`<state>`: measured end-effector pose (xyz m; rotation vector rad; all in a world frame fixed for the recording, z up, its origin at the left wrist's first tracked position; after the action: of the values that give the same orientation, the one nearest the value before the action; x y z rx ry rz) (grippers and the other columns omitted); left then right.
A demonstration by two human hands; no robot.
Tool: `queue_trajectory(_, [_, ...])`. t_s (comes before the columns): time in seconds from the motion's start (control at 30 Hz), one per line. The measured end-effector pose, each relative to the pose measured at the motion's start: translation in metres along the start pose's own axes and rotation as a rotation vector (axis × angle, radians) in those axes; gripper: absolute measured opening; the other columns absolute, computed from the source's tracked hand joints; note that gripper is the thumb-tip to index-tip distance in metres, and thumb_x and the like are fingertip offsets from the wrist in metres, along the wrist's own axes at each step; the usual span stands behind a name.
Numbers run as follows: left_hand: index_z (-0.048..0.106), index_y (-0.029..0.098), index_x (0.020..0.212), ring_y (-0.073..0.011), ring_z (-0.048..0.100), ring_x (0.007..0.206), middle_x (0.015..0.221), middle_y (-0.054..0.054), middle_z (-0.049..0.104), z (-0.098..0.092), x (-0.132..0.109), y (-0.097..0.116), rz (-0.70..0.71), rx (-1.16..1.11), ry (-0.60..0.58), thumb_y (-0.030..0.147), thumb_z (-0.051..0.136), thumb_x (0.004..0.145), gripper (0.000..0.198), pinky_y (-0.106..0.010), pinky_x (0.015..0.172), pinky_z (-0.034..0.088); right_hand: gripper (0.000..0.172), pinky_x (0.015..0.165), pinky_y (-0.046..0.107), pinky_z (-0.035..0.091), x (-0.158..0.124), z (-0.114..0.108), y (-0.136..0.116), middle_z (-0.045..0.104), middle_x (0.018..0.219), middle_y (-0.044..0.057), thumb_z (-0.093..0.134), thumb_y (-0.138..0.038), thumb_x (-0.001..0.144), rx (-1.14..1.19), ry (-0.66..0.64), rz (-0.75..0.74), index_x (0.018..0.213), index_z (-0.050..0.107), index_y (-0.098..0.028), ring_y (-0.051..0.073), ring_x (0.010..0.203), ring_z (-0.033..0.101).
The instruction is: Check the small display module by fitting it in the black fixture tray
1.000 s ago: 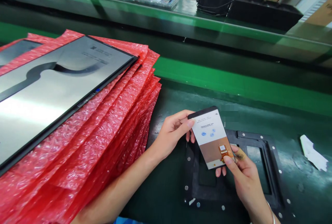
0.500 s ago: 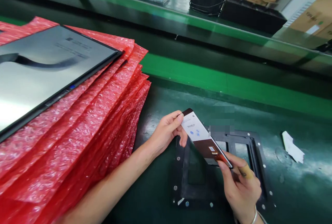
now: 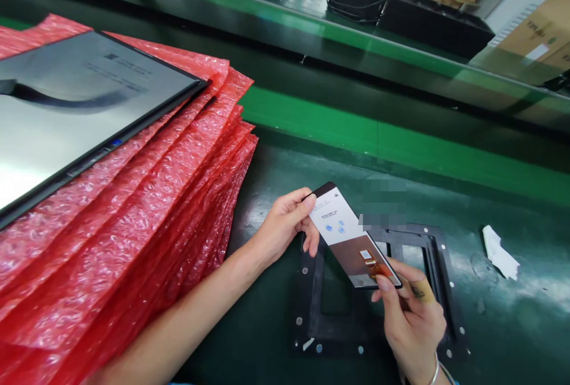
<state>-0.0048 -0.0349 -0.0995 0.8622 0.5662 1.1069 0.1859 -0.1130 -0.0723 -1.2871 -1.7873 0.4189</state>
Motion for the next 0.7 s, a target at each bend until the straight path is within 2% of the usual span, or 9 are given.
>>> queue_trajectory(0.23, [0.037,0.014,0.081,-0.0142,0.056,0.042,0.054,-0.002,0.053,0.0002,-0.0006,-0.0018,0.021,0.016,0.004,0.052,0.059,0.096,0.046,-0.014,0.037,0.034,0.007,0.05,0.007,0.043,0.0031,-0.0022,-0.0042,0.066,0.085,0.002,0.052,-0.022,0.101,-0.051,0.023,-0.027,0.107,0.054,-0.019,0.003,0.051,0.056])
queue_trajectory(0.33, [0.036,0.014,0.081,-0.0144,0.055,0.042,0.052,-0.002,0.052,0.0007,-0.0007,-0.0017,0.024,0.019,0.013,0.052,0.058,0.096,0.047,-0.014,0.038,0.035,0.007,0.052,0.006,0.043,0.0042,-0.0035,-0.0045,0.064,0.075,0.0,0.052,-0.022,0.101,-0.066,0.041,-0.043,0.105,0.054,-0.018,0.002,0.049,0.054])
queue_trajectory(0.47, [0.037,0.013,0.081,-0.0148,0.055,0.042,0.054,-0.003,0.053,0.0014,-0.0011,-0.0002,0.016,0.019,0.037,0.054,0.062,0.093,0.049,-0.015,0.04,0.038,0.009,0.053,0.005,0.045,0.0039,-0.0025,-0.0004,0.065,0.079,0.0,0.055,-0.017,0.098,0.007,0.046,-0.058,0.106,0.056,-0.015,0.003,0.05,0.056])
queue_trajectory(0.7, [0.038,0.013,0.078,-0.0145,0.056,0.042,0.053,-0.001,0.051,0.0035,-0.0027,0.005,0.018,0.015,0.055,0.056,0.066,0.089,0.053,-0.015,0.04,0.04,0.008,0.053,0.003,0.042,0.0046,-0.003,0.0006,0.06,0.069,-0.004,0.054,-0.022,0.099,-0.011,0.06,-0.034,0.105,0.055,-0.016,0.001,0.048,0.053])
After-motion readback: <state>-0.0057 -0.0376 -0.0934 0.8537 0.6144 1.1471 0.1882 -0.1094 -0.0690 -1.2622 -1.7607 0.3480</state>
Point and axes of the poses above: each hand's wrist, its own x-axis towards the middle knuckle, its own z-axis out of the palm, y = z × x, the point moved 5 cm from there along x, towards the middle knuckle
